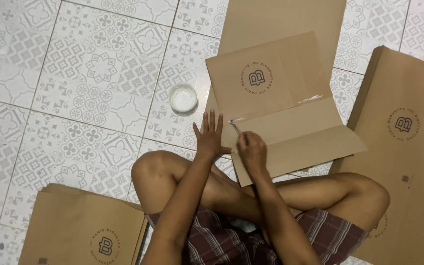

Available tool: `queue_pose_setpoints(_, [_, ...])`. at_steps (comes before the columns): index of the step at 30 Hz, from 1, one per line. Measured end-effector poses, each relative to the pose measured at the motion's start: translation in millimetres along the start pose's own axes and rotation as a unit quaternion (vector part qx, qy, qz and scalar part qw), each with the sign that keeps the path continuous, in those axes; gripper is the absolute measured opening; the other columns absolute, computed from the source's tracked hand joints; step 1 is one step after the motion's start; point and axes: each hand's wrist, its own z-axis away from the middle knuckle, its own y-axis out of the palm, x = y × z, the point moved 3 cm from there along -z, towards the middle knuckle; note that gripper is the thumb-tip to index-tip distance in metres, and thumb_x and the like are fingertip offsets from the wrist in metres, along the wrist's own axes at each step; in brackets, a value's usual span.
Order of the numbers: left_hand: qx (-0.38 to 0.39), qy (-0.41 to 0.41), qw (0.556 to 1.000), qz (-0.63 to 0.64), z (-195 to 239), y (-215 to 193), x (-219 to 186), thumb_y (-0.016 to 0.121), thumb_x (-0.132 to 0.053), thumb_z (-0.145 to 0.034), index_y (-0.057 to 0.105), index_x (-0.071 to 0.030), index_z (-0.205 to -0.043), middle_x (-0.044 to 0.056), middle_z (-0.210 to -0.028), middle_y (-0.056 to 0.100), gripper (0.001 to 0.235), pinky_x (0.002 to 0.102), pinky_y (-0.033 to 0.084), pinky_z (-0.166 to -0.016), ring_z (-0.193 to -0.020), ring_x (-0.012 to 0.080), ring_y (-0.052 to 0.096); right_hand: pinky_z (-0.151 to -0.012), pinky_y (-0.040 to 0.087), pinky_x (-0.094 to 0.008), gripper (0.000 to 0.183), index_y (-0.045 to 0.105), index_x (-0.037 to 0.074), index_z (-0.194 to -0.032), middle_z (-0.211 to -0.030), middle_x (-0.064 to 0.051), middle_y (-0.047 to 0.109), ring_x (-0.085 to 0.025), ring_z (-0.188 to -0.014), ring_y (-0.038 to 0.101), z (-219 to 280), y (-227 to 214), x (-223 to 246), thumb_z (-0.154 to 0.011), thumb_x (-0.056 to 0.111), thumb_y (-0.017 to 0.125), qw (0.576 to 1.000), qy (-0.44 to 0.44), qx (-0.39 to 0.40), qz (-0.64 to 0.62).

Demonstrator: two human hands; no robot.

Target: The person sits on the floor and folds a flat brown paper bag into shape. They use a small brush to apply glue from a white container along the bottom seam of the bag, then press the sides together to seal it.

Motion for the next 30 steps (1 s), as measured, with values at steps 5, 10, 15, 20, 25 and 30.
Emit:
queue_pose_setpoints(5, [-0.004, 0.001, 1.000, 0.008, 0, 1, 1, 0.078, -0.065, -0.076, -0.005, -0.017, -0.165, 0.015, -0.171, -0.015, 0.131, 0.072, -0.009, -0.117, -0.156, 0.0345, -0.018, -0.062, 0.055, -0.042, 0.009, 0.072, 0.000, -0.091, -0.072, -0.018, 0.068, -0.034, -0.070, 0.070, -5, -13, -7, -0.096, 0.004, 0.066, 0.999, 0.022, -0.016, 0.018])
queue_pose_setpoints(10, [-0.002, 0.006, 1.000, 0.009, -2, -1, 0, 0.079, -0.065, -0.075, -0.006, -0.018, -0.165, 0.015, -0.170, -0.017, 0.132, 0.072, -0.009, -0.117, -0.156, 0.0342, -0.018, -0.061, 0.056, -0.039, 0.011, 0.073, 0.003, -0.089, -0.071, -0.015, 0.069, -0.032, -0.070, 0.071, -8, -13, -6, -0.097, 0.007, 0.066, 0.999, -0.025, 0.021, 0.019])
queue_pose_setpoints(15, [-0.006, 0.000, 1.000, -0.009, -3, 5, 1, 0.078, -0.065, -0.076, -0.005, -0.017, -0.165, 0.015, -0.171, -0.015, 0.130, 0.073, -0.009, -0.116, -0.156, 0.0342, -0.018, -0.063, 0.053, -0.046, 0.010, 0.070, -0.002, -0.090, -0.072, -0.021, 0.068, -0.039, -0.071, 0.069, -23, -51, -32, -0.096, 0.002, 0.064, 0.998, 0.031, -0.040, 0.040])
queue_pose_setpoints(20, [-0.006, 0.008, 1.000, -0.003, -4, 3, 3, 0.077, -0.067, -0.075, -0.006, -0.018, -0.165, 0.015, -0.171, -0.014, 0.131, 0.073, -0.007, -0.117, -0.156, 0.0338, -0.018, -0.063, 0.055, -0.041, 0.012, 0.072, 0.003, -0.090, -0.072, -0.015, 0.069, -0.032, -0.071, 0.070, -29, -38, -30, -0.098, 0.008, 0.065, 0.998, -0.010, -0.005, 0.059])
queue_pose_setpoints(25, [0.004, 0.005, 1.000, -0.001, -1, 3, 2, 0.076, -0.068, -0.075, -0.005, -0.017, -0.165, 0.015, -0.171, -0.014, 0.132, 0.074, -0.007, -0.116, -0.156, 0.0340, -0.018, -0.064, 0.055, -0.040, 0.013, 0.071, -0.002, -0.094, -0.074, -0.018, 0.068, -0.033, -0.072, 0.070, -36, -66, -54, -0.101, 0.004, 0.061, 0.997, 0.036, -0.024, 0.062])
queue_pose_setpoints(30, [0.013, 0.002, 1.000, -0.004, 0, 0, 1, 0.076, -0.066, -0.076, -0.007, -0.017, -0.165, 0.015, -0.171, -0.015, 0.131, 0.074, -0.007, -0.116, -0.156, 0.0336, -0.018, -0.064, 0.055, -0.044, 0.013, 0.071, 0.000, -0.091, -0.074, -0.018, 0.068, -0.036, -0.074, 0.070, -37, -69, -49, -0.099, 0.006, 0.062, 0.998, 0.011, 0.001, 0.061])
